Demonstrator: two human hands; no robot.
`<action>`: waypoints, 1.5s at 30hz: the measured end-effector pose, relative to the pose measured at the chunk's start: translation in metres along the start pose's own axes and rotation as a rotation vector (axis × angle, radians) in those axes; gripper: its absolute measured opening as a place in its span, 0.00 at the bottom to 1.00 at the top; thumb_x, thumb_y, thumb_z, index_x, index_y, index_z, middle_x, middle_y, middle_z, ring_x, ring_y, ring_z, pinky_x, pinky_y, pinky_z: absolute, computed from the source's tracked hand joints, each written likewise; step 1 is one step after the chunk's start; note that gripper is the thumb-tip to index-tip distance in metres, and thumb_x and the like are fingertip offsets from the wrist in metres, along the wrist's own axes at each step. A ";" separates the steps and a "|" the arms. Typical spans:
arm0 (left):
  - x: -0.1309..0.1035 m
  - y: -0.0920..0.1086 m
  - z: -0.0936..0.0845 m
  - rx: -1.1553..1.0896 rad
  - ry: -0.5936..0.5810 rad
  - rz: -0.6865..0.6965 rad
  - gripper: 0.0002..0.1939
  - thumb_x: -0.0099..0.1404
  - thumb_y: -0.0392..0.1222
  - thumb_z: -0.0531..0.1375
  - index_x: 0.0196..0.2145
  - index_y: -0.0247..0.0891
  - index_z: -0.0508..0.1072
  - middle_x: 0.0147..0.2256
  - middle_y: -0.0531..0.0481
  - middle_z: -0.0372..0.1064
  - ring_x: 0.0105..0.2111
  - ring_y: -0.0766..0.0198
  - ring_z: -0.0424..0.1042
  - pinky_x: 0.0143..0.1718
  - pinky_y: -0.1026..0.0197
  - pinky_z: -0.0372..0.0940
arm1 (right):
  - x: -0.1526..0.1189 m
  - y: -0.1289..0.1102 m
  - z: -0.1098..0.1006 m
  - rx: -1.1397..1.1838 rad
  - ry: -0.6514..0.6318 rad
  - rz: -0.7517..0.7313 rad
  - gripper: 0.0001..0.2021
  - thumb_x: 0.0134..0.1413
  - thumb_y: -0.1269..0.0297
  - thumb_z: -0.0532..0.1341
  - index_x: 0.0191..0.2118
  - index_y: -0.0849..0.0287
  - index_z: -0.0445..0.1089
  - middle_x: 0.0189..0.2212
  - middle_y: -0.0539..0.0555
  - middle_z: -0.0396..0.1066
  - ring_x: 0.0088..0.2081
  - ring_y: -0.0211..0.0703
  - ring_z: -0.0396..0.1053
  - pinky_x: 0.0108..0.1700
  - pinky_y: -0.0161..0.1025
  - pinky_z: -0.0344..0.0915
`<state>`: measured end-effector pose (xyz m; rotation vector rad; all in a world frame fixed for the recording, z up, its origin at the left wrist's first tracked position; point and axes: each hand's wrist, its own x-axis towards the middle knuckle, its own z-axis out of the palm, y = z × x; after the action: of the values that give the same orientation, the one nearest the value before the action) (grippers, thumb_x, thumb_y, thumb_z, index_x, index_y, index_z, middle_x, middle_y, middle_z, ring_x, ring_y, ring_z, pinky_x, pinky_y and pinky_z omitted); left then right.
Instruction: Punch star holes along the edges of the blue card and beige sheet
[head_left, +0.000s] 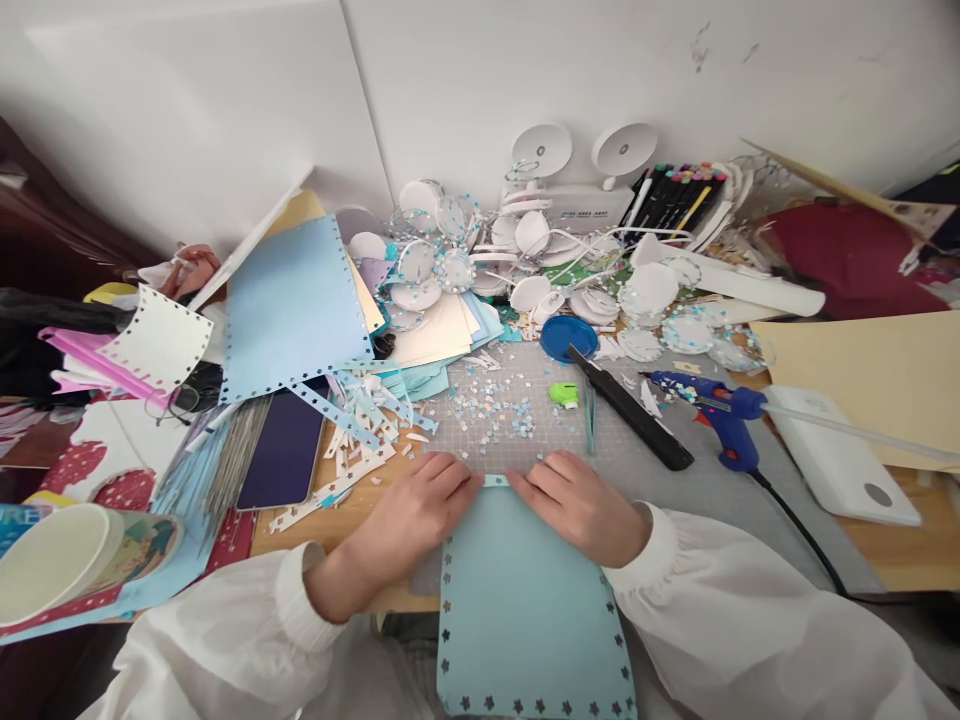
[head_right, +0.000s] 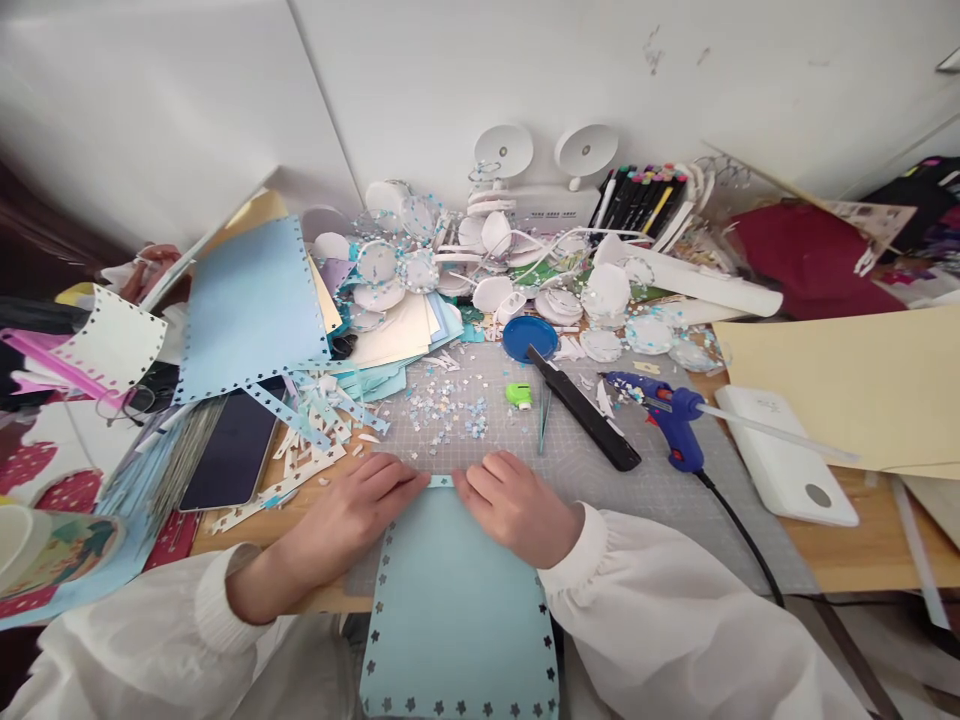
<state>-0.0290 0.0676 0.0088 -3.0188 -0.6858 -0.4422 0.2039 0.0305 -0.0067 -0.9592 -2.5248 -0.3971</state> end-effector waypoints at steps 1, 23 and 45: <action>0.000 0.000 0.000 -0.005 0.005 -0.001 0.11 0.71 0.32 0.49 0.46 0.30 0.68 0.34 0.46 0.68 0.35 0.60 0.66 0.37 0.57 0.67 | 0.000 0.000 0.000 -0.001 0.002 -0.005 0.11 0.62 0.76 0.52 0.42 0.65 0.72 0.22 0.52 0.62 0.27 0.42 0.56 0.30 0.41 0.58; 0.007 0.041 0.000 0.223 -0.210 -0.160 0.10 0.63 0.31 0.55 0.40 0.30 0.75 0.40 0.41 0.70 0.40 0.54 0.68 0.45 0.52 0.66 | -0.013 -0.036 -0.003 0.131 -0.171 0.386 0.19 0.60 0.77 0.50 0.55 0.65 0.66 0.34 0.58 0.67 0.37 0.47 0.60 0.43 0.48 0.61; 0.009 0.095 0.032 0.109 -0.080 -0.510 0.28 0.65 0.38 0.48 0.61 0.22 0.57 0.63 0.31 0.52 0.63 0.43 0.51 0.57 0.47 0.59 | -0.037 -0.048 -0.013 0.192 -0.223 0.476 0.26 0.63 0.72 0.47 0.66 0.58 0.49 0.62 0.55 0.58 0.63 0.45 0.55 0.62 0.53 0.53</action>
<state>0.0276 -0.0120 -0.0151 -2.7447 -1.4411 -0.2753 0.1998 -0.0300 -0.0183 -1.5386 -2.3545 0.0991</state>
